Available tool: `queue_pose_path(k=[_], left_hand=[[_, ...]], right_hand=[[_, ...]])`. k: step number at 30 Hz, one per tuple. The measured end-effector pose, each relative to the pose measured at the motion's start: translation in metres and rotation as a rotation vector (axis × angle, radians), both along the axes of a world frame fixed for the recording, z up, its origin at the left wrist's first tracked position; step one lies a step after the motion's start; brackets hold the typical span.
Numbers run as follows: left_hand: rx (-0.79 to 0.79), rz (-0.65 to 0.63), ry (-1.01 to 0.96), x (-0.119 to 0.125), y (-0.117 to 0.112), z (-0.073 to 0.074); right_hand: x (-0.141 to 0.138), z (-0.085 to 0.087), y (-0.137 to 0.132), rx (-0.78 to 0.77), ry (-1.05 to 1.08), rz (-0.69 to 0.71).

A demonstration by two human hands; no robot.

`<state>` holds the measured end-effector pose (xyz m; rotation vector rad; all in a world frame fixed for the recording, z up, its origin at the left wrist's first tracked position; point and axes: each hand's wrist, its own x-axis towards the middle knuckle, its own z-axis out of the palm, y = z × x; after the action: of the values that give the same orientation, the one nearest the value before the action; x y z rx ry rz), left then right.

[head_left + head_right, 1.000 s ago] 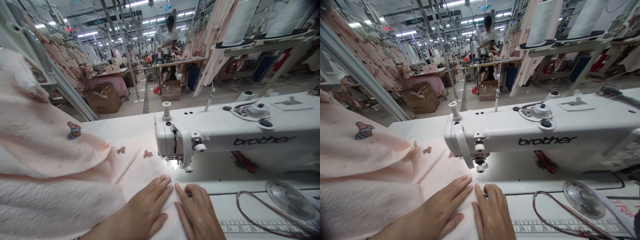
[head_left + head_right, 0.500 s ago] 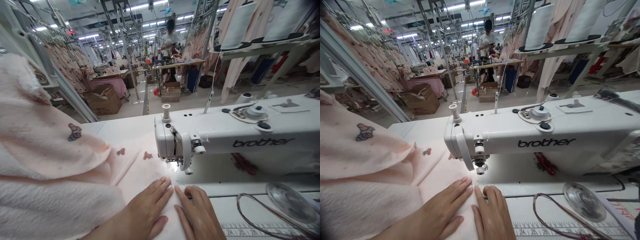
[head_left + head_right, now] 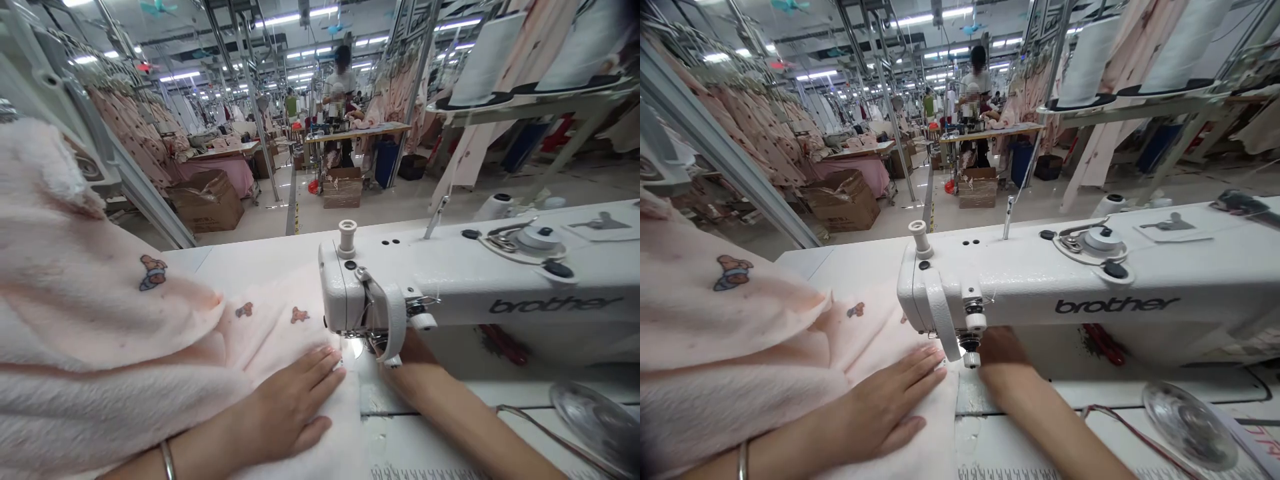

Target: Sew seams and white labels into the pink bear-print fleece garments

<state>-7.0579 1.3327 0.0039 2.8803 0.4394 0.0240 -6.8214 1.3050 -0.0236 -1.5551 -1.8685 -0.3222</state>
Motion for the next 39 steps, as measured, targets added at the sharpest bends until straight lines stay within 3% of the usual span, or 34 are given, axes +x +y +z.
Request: queue_pose_path(k=[4,7,28,39], left_hand=[[-0.026,0.001,-0.042,-0.001,0.007,-0.003],[-0.022,-0.002,-0.032,-0.001,0.008,-0.004],[-0.003,0.021,-0.056,0.0,0.014,-0.001],[0.025,0.002,-0.05,0.002,0.02,0.0]], right_hand=[[-0.023,-0.014,-0.047,-0.074,-0.064,0.057],[-0.035,-0.024,-0.063,-0.131,-0.076,0.049],[-0.041,-0.037,-0.053,-0.147,-0.022,0.02],[-0.04,-0.029,-0.053,-0.132,-0.055,0.005]])
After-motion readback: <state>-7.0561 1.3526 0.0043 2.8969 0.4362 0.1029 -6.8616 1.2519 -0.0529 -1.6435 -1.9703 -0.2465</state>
